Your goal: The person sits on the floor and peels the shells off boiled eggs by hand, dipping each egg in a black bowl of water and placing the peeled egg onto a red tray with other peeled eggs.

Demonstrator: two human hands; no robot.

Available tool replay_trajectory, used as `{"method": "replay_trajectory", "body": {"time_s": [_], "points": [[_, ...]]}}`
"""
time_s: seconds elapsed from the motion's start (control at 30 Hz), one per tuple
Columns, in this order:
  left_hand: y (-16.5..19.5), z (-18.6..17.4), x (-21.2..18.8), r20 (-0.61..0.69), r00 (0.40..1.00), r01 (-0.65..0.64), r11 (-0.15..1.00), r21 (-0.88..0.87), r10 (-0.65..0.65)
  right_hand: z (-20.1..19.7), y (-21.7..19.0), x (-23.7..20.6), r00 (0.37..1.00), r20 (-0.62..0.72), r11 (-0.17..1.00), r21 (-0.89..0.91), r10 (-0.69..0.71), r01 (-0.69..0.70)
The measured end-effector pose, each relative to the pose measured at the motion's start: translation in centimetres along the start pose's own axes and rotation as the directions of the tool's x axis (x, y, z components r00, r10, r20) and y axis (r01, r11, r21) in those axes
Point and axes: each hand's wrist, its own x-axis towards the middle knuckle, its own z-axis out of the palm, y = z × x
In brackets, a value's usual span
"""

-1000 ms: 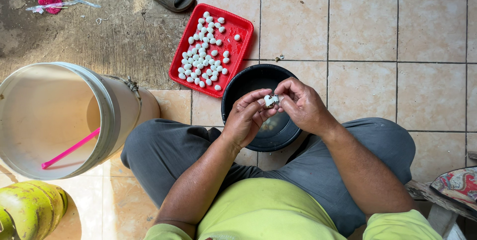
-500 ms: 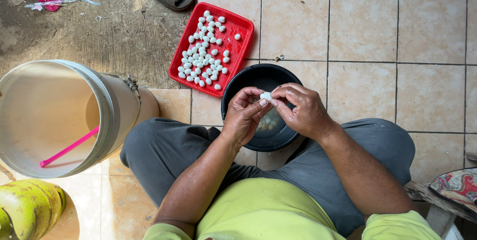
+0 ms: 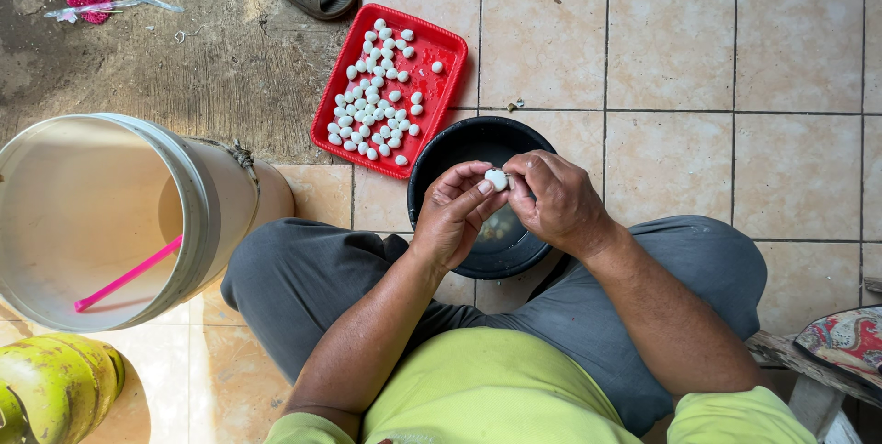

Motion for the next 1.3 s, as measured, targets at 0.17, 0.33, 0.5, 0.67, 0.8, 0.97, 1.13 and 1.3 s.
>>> {"method": "replay_trajectory", "body": {"time_s": [0.17, 0.33, 0.5, 0.67, 0.8, 0.97, 1.13, 1.3], "points": [[-0.4, -0.1, 0.2, -0.019, 0.998, 0.051, 0.998, -0.044, -0.052, 0.4, 0.2, -0.3, 0.988, 0.044, 0.981, 0.116, 0.151, -0.155], [-0.4, -0.4, 0.2, 0.014, 1.000, 0.027, 0.998, 0.065, -0.028, 0.6, 0.8, -0.5, 0.916, 0.151, 0.885, 0.240, 0.372, -0.399], [-0.2, -0.3, 0.3, 0.015, 0.999, 0.042, 0.999, 0.030, -0.043, -0.5, 1.6, 0.5, 0.904, 0.040, 0.866, 0.272, 0.426, -0.420], [-0.3, -0.3, 0.2, 0.052, 0.997, -0.065, 0.963, 0.261, 0.053, -0.9, 0.5, 0.4, 0.973, 0.137, 0.973, 0.111, 0.187, -0.203], [-0.2, -0.5, 0.0, 0.083, 0.986, -0.165, 0.813, 0.558, 0.143, -0.7, 0.4, 0.3, 0.957, 0.229, 0.968, 0.135, 0.178, -0.212], [-0.3, -0.5, -0.1, 0.134, 0.981, -0.190, 0.804, 0.563, 0.138, -0.3, 0.7, 0.1, 0.989, 0.138, 0.999, 0.017, 0.045, -0.047], [-0.4, -0.7, 0.0, 0.093, 0.993, -0.100, 0.893, 0.438, 0.066, -0.6, 0.7, 0.3, 0.990, 0.112, 0.996, -0.011, 0.091, -0.090], [-0.1, -0.6, 0.0, 0.071, 0.989, -0.145, 0.815, 0.560, 0.127, -1.1, 0.3, 0.4, 0.984, 0.155, 0.983, 0.150, 0.083, -0.106]]}}
